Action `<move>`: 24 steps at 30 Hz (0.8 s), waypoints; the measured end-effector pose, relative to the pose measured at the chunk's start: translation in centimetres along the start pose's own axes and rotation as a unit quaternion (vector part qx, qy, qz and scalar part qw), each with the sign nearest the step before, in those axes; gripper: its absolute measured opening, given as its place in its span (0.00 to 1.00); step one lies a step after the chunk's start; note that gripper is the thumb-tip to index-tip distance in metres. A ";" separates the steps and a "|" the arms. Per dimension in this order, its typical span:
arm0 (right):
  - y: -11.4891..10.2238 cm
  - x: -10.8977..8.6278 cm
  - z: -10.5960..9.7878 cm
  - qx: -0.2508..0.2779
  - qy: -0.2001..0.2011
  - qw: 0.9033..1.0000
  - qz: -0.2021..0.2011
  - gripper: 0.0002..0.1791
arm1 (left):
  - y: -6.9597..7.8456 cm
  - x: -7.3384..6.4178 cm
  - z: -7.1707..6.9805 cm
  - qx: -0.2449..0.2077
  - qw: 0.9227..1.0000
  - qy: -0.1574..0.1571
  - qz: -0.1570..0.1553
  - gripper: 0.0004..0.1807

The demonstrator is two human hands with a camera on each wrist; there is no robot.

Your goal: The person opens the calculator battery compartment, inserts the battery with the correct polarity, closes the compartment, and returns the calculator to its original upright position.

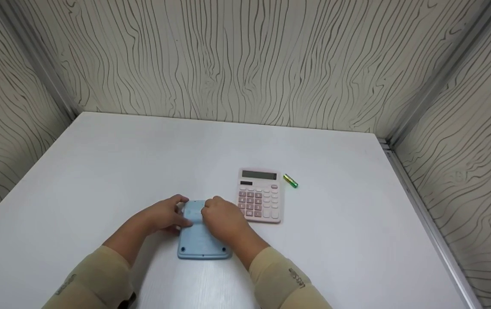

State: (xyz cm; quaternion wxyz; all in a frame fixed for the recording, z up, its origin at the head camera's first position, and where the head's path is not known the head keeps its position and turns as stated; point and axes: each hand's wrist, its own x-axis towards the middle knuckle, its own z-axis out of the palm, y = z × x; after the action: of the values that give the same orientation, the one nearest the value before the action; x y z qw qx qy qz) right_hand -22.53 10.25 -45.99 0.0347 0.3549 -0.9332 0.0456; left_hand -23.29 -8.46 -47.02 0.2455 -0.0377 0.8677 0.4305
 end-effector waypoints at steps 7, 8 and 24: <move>-0.1 -0.3 -0.2 0.006 0.007 1.000 -0.004 0.11 | 0.0 -0.1 0.0 -0.007 1.000 -0.003 0.000 0.41; -0.1 -0.3 -0.2 0.008 0.008 1.000 -0.006 0.11 | 0.0 -0.1 0.0 -0.007 1.000 -0.004 0.000 0.41; 0.3 -0.9 -0.4 0.027 -0.030 0.999 -0.008 0.17 | 0.1 0.0 0.2 -0.005 1.000 0.012 -0.015 0.41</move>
State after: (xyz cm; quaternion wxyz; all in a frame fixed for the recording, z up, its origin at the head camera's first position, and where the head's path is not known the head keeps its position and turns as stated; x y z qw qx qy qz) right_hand -22.07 11.15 -45.72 -0.0023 0.3642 -0.9294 0.0604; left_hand -23.18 -8.25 -47.07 0.2416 -0.0571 0.8680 0.4302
